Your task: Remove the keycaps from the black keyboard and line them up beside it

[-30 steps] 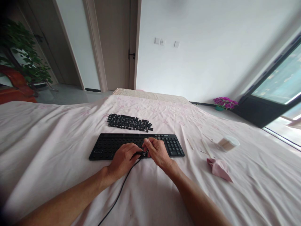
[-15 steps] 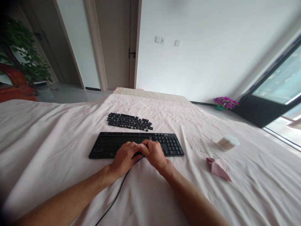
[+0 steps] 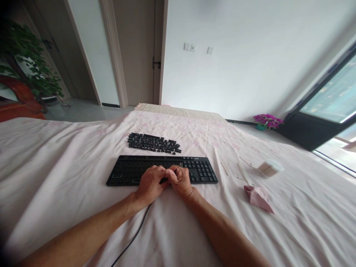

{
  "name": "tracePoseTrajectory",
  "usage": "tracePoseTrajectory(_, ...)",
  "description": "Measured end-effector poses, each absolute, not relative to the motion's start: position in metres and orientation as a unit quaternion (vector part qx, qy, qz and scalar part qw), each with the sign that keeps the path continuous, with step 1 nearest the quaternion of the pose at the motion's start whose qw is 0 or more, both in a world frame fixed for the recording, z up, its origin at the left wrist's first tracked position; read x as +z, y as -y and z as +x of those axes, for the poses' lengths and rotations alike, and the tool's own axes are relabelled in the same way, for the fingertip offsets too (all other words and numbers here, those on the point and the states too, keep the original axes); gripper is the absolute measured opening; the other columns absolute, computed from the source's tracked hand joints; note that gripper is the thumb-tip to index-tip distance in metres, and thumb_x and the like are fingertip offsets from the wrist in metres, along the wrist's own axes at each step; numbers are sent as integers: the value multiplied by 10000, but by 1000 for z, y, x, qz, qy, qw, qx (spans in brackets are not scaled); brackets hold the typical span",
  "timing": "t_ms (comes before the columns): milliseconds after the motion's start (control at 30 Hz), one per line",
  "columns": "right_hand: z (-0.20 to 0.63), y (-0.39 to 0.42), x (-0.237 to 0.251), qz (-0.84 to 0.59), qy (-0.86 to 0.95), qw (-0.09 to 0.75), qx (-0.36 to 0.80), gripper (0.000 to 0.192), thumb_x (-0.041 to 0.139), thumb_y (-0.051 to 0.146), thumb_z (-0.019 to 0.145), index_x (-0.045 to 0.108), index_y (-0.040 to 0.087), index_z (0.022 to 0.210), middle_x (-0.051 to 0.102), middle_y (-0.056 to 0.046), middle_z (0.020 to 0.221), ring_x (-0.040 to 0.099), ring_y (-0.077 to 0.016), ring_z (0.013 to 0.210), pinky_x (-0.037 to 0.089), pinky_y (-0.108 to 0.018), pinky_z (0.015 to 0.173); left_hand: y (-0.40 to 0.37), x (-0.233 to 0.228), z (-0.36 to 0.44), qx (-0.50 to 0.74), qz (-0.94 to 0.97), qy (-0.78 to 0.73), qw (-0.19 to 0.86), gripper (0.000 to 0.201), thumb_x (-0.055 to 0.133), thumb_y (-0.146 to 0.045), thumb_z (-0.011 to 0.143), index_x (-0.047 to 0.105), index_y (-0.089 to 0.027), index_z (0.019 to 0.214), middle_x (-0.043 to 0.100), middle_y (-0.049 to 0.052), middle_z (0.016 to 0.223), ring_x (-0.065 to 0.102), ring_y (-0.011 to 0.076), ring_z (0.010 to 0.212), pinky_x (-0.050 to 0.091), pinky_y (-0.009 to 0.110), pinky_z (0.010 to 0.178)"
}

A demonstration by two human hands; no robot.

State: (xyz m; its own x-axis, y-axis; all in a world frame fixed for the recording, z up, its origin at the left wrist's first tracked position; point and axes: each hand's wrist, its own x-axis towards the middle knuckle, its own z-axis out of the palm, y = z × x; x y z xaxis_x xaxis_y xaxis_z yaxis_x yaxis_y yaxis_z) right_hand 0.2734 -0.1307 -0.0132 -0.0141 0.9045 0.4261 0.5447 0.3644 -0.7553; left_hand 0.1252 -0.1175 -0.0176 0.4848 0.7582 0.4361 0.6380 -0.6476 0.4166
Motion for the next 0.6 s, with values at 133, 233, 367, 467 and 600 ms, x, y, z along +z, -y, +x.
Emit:
tracePoseTrajectory(133,269,132,-12,-532,606,536,249,481,442,498,883,523,188,524,495,0,431,425,-101,391,351,-221,420,118,-16,129,305,869,-381,85,131,556,-310,883,615,-205,832,612,26,827,544,185,804,396,312,736)
tracePoseTrajectory(233,266,135,-9,-525,586,561,257,492,441,493,887,515,189,508,470,4,413,398,-95,377,334,-221,406,119,-16,129,308,874,-367,85,122,544,-285,891,607,-197,834,604,24,837,547,177,805,409,300,738)
tracePoseTrajectory(367,266,135,-8,-532,562,581,252,544,409,521,892,469,198,459,447,-1,395,380,-98,379,321,-231,411,120,-16,127,331,869,-343,135,78,531,-218,894,600,-195,867,588,12,881,557,151,817,430,270,753)
tracePoseTrajectory(467,266,135,-9,-532,561,582,252,569,381,542,898,446,204,444,444,-5,402,387,-105,395,334,-241,433,119,-17,125,347,857,-329,192,78,522,-202,897,598,-194,879,576,6,909,566,135,819,448,245,745)
tracePoseTrajectory(600,265,138,-4,-535,581,563,243,569,331,534,920,465,206,474,462,-10,445,415,-118,431,365,-251,471,116,-19,123,383,830,-308,262,70,551,-201,884,617,-202,906,588,4,904,574,136,857,466,247,788)
